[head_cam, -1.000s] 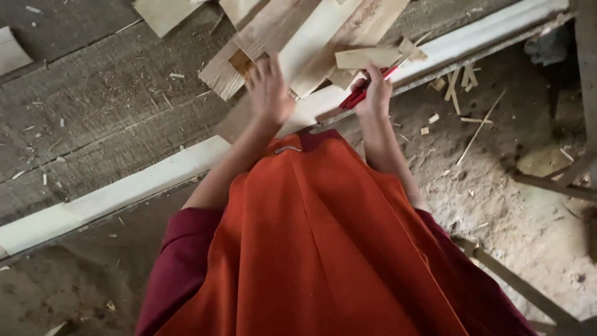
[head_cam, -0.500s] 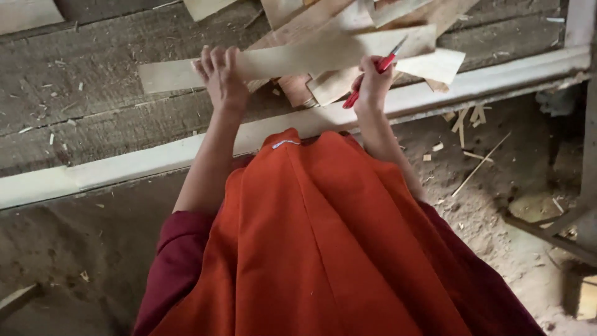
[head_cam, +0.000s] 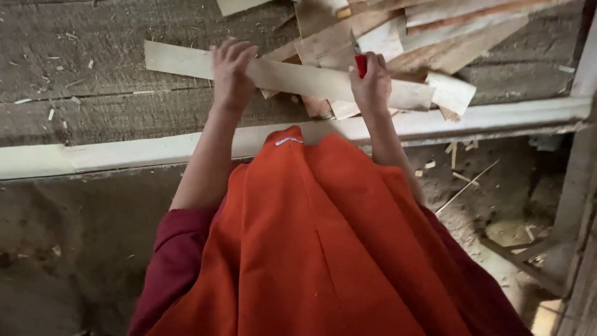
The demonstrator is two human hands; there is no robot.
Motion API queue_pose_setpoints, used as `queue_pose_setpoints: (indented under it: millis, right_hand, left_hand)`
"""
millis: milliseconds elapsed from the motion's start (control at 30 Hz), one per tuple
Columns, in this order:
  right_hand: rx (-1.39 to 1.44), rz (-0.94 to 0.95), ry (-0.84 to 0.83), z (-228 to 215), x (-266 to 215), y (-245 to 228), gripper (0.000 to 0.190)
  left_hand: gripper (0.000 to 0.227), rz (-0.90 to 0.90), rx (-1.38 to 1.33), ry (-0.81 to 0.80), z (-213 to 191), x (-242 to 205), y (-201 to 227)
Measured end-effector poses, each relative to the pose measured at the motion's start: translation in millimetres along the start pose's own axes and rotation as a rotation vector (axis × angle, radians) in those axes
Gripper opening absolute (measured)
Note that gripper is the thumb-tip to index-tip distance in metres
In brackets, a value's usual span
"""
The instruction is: The person is applying thin wood strips to a wooden frame, using a utility knife to trim them to size.
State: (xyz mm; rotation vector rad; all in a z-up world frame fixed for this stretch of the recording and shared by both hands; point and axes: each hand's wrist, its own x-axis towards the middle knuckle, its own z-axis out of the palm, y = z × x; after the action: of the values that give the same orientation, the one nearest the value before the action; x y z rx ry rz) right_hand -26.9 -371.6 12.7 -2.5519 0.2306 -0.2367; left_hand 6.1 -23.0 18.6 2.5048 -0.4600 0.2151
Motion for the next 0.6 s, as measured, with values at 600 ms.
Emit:
queue_pose_setpoints:
  millis: [600]
  right_hand:
    - [0.682,0.538,0.286,-49,83,-63,0.027]
  left_hand:
    - [0.062,0.305,-0.428,-0.079,72,129,103]
